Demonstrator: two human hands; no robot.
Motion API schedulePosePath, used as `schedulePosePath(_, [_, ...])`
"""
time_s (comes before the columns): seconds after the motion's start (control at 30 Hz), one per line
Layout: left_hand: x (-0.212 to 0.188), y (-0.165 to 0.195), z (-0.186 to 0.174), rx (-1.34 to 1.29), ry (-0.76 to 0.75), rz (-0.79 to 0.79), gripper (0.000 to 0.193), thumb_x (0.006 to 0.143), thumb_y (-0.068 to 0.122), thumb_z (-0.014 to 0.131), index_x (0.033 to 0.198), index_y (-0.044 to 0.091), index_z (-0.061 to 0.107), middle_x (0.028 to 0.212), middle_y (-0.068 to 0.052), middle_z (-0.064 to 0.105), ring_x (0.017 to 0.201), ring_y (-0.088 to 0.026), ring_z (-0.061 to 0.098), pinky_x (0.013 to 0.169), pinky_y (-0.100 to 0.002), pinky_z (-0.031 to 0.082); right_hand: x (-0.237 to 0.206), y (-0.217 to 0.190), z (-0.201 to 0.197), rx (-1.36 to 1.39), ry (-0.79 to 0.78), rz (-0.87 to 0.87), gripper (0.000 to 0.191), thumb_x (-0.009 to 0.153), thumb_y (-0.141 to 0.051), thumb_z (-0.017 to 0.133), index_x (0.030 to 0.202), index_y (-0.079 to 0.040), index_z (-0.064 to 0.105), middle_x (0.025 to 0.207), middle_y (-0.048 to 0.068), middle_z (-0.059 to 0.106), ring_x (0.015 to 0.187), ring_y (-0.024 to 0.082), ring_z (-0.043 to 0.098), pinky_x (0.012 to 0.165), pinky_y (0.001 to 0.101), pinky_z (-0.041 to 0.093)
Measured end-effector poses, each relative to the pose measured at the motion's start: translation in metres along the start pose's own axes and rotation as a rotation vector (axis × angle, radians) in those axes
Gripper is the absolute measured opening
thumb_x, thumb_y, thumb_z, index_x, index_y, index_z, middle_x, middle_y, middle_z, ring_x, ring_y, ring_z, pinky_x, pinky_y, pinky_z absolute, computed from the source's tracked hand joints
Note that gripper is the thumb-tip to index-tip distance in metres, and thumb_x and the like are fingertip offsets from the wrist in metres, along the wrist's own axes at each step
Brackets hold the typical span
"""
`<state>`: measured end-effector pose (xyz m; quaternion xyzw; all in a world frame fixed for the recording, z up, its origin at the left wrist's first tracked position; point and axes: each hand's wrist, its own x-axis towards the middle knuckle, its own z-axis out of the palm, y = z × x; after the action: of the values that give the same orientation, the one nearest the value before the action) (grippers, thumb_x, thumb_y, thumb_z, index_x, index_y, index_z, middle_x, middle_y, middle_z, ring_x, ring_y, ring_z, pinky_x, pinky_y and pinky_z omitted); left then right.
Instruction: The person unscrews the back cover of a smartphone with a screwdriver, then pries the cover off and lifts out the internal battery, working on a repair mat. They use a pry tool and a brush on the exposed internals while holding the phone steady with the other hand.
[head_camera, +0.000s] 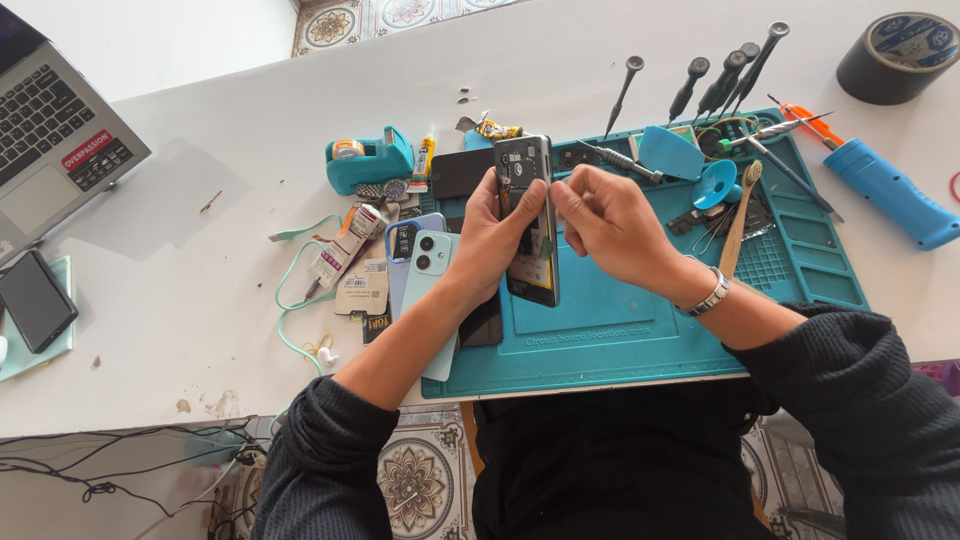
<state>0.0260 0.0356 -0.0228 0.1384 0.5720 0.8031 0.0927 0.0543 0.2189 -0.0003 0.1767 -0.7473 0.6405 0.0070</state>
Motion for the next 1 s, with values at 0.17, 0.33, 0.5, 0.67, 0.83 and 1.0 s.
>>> schedulePosePath(0.17, [0.003,-0.003,-0.005,-0.139,0.018,-0.046,0.032,0.1,0.032,0.07,0.113,0.007,0.056,0.094,0.0,0.066,0.081,-0.005,0.065,0.069,-0.026,0.056,-0.005,0.006,0.005,0.043,-0.139,-0.071,0.03,0.112,-0.022,0.051,0.088,-0.005,0.049,0.066,-0.001,0.052,0.057,0.005,0.05,0.049,0.0222,0.039])
schedulePosePath(0.33, [0.006,0.004,-0.005,-0.251,-0.021,-0.146,0.037,0.101,0.03,0.066,0.123,0.006,0.048,0.099,-0.006,0.068,0.086,-0.012,0.071,0.075,-0.032,0.062,-0.003,0.004,0.003,0.269,-0.168,0.045,0.015,0.108,-0.016,0.047,0.096,-0.006,0.043,0.068,0.0,0.051,0.051,0.007,0.047,0.044,0.0237,0.039])
schedulePosePath(0.5, [0.001,0.011,0.004,-0.117,-0.07,-0.104,0.048,0.097,0.031,0.061,0.135,0.012,0.038,0.103,-0.006,0.069,0.087,-0.013,0.072,0.072,-0.032,0.062,-0.001,-0.005,-0.001,0.189,-0.086,0.042,0.014,0.109,-0.018,0.043,0.101,-0.007,0.042,0.066,0.004,0.056,0.048,0.009,0.053,0.044,0.0227,0.039])
schedulePosePath(0.67, [-0.003,0.006,0.011,0.105,-0.035,-0.064,0.043,0.105,0.039,0.053,0.137,0.011,0.046,0.097,-0.002,0.065,0.081,-0.005,0.062,0.067,-0.023,0.053,-0.003,-0.01,0.001,0.169,-0.099,0.023,0.017,0.111,-0.02,0.042,0.101,-0.006,0.038,0.065,0.006,0.06,0.047,0.009,0.055,0.043,0.022,0.04])
schedulePosePath(0.83, [-0.003,0.0,0.005,0.103,0.006,-0.165,0.046,0.103,0.05,0.05,0.115,0.007,0.057,0.082,0.001,0.056,0.063,-0.004,0.05,0.05,-0.022,0.039,-0.007,-0.007,0.005,0.172,-0.14,0.012,0.022,0.109,-0.023,0.049,0.096,-0.006,0.051,0.065,0.005,0.064,0.05,0.006,0.057,0.046,0.0205,0.044])
schedulePosePath(1.0, [-0.001,-0.004,0.001,0.092,0.022,-0.141,0.048,0.103,0.055,0.051,0.107,0.007,0.056,0.081,0.002,0.054,0.069,-0.003,0.052,0.056,-0.022,0.043,-0.006,-0.005,0.004,0.231,-0.238,0.082,0.035,0.108,-0.027,0.051,0.083,-0.004,0.061,0.059,0.005,0.065,0.046,0.007,0.057,0.043,0.0206,0.043])
